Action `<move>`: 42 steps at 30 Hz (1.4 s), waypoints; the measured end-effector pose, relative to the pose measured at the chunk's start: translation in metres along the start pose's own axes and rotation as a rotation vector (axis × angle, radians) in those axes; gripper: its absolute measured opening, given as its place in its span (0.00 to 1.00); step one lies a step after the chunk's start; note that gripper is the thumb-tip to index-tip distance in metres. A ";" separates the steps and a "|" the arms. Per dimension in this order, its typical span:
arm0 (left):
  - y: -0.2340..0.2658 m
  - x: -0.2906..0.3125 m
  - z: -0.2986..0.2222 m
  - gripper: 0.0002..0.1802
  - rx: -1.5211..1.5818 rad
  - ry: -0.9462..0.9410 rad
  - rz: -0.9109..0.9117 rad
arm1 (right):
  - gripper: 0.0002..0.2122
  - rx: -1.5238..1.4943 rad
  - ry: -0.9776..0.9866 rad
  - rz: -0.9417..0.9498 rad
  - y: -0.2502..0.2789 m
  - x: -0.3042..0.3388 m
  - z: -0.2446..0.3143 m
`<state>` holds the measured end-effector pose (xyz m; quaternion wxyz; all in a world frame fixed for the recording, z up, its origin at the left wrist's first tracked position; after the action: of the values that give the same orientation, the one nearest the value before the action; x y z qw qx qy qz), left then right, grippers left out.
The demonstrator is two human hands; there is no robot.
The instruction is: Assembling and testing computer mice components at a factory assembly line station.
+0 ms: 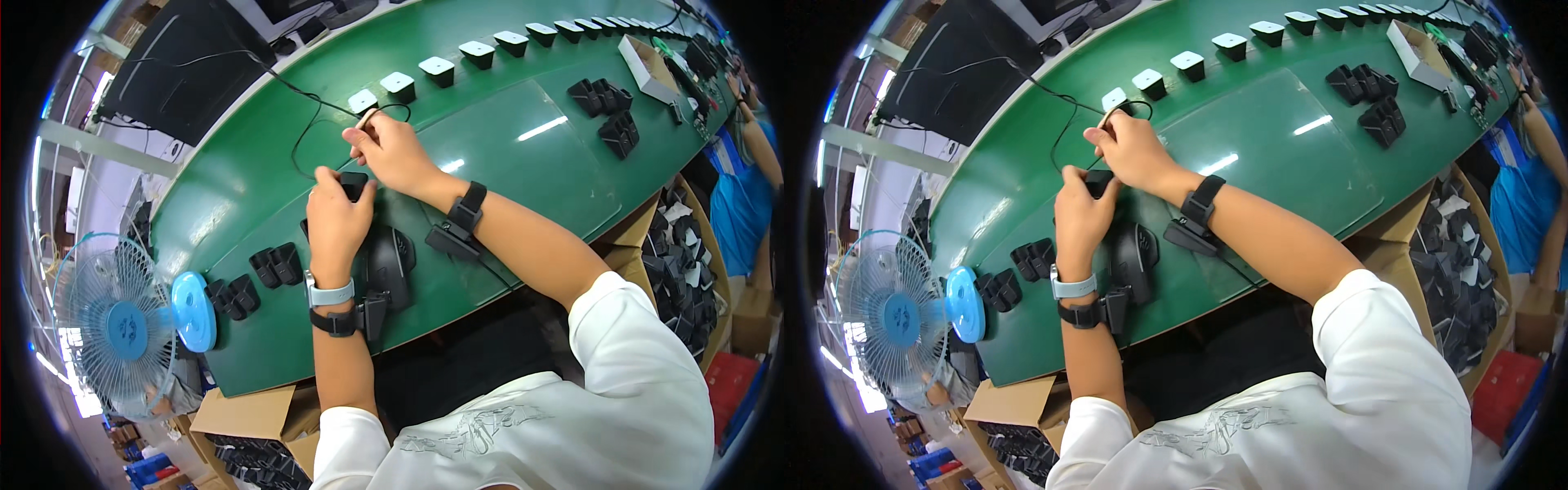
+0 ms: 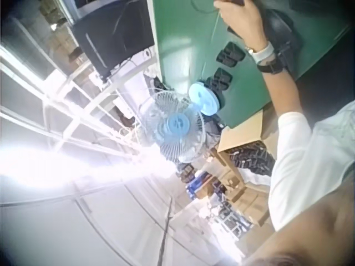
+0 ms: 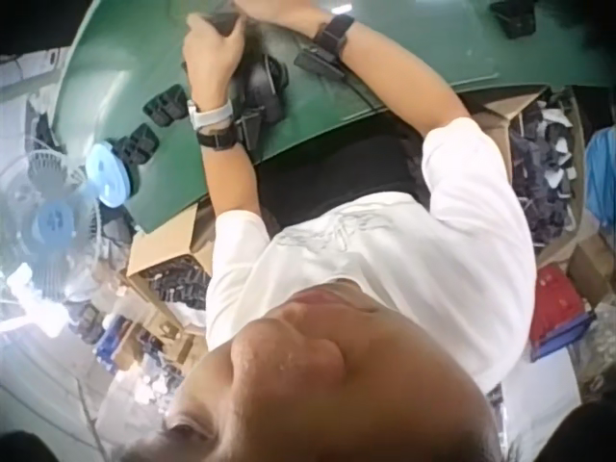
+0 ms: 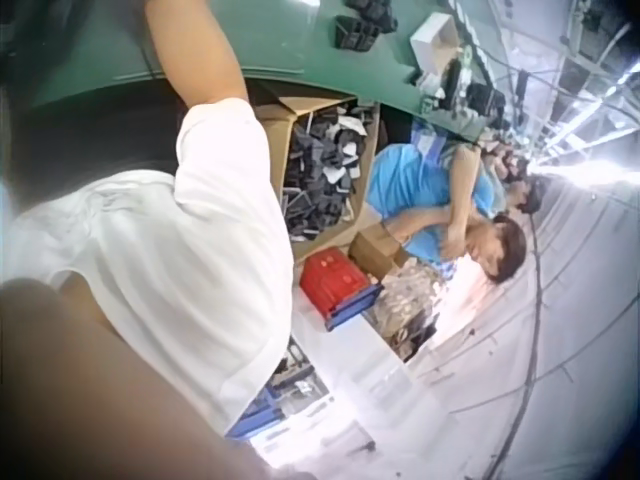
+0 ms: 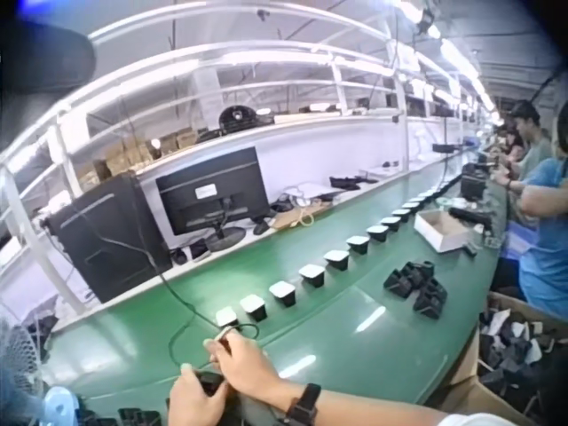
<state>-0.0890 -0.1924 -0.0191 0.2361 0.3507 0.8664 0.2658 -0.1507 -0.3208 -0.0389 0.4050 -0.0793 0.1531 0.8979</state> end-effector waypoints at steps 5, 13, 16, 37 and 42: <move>-0.008 0.006 -0.015 0.30 -0.463 -0.248 0.046 | 0.12 0.046 0.025 0.016 0.006 -0.002 0.001; 0.026 0.057 -0.019 0.29 -0.708 -0.151 -0.262 | 0.14 0.036 0.129 0.093 -0.002 0.004 0.016; 0.030 0.066 0.004 0.29 -0.418 -0.017 -0.203 | 0.13 0.042 0.133 0.140 -0.005 0.006 0.018; 0.054 0.102 0.007 0.29 -0.618 -0.041 -0.401 | 0.10 0.246 0.334 0.291 -0.012 0.011 0.038; 0.062 0.106 -0.008 0.27 -0.762 -0.148 -0.436 | 0.12 0.092 0.457 0.170 -0.020 0.013 0.036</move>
<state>-0.1319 -0.0789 0.0023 0.4604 0.0657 0.7410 0.4843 -0.1444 -0.2872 -0.0131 0.2860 -0.2485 0.2876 0.8796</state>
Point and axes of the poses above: each hand's wrist, its own x-axis away from the middle knuckle, its own y-axis out of the back of the hand, z = x × y, the point moved 9 cm from there along -x, towards the middle knuckle, and after that the axes turned 15 degrees about x, right-handed, at the moved point
